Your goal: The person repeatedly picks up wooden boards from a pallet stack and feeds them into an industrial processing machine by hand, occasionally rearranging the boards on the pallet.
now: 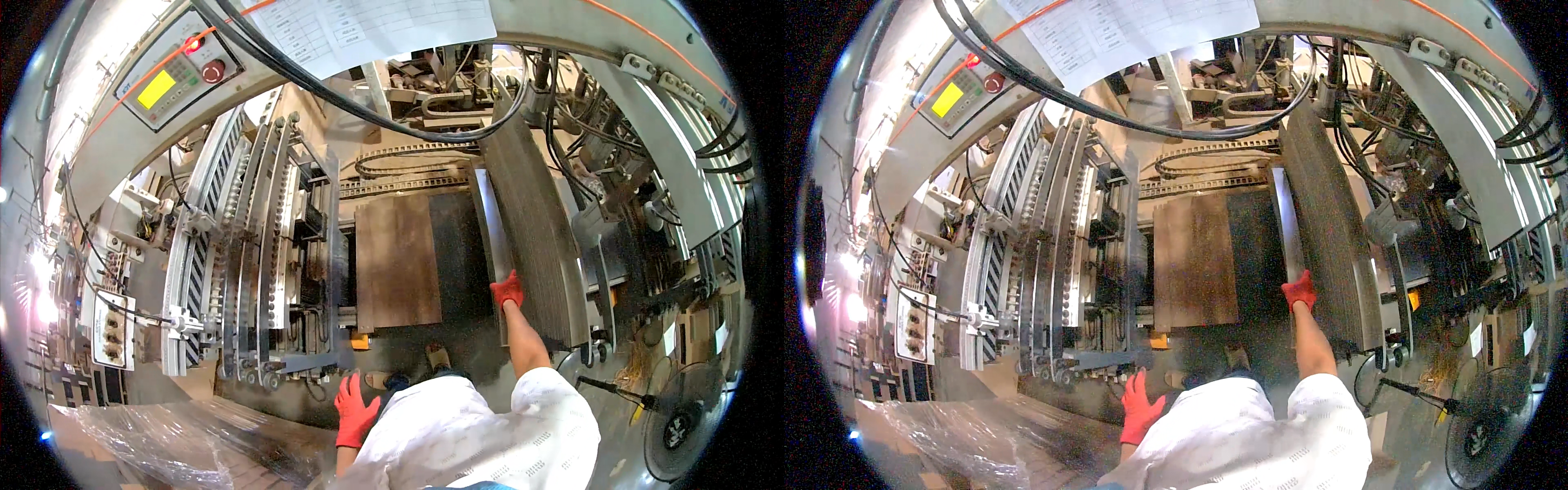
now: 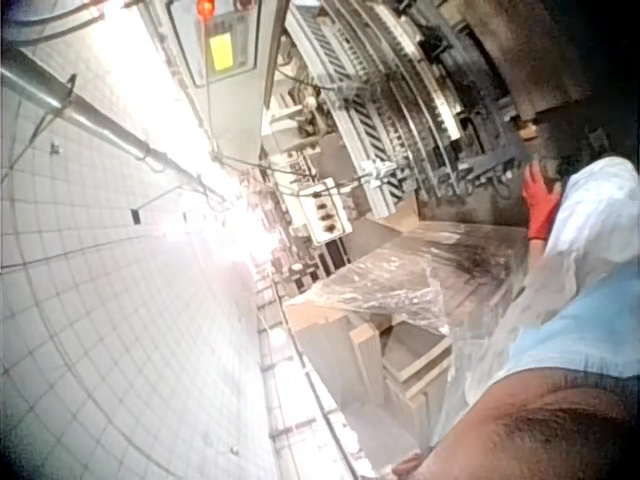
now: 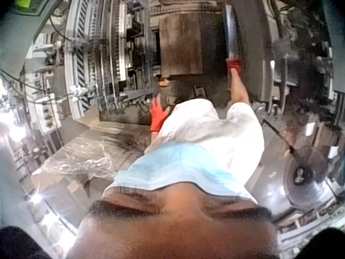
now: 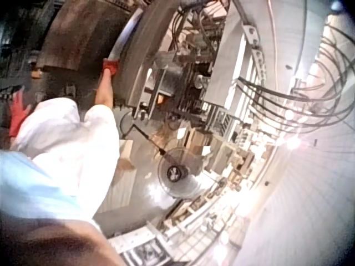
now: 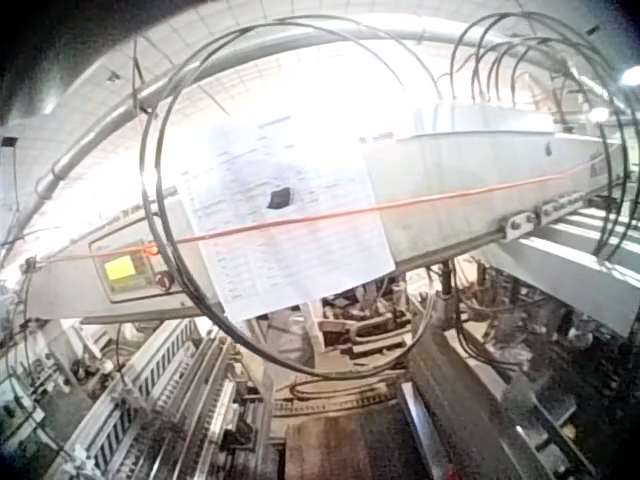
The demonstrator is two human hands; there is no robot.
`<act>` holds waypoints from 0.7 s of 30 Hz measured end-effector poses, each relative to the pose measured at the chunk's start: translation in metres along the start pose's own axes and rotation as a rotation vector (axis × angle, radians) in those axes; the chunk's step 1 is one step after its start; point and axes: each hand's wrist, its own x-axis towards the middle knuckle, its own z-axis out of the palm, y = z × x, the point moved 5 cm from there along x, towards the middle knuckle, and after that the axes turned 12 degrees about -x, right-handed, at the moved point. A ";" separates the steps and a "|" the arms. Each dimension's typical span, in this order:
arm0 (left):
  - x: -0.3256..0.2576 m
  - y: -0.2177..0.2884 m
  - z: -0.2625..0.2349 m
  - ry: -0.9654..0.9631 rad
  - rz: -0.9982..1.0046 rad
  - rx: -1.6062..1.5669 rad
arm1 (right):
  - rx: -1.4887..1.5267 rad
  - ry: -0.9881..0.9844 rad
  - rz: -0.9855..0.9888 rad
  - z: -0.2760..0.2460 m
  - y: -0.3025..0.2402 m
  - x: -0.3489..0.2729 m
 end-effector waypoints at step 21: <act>-0.180 -0.076 -0.342 1.800 0.003 0.340 | -0.070 -0.280 -0.935 0.253 -0.064 -0.125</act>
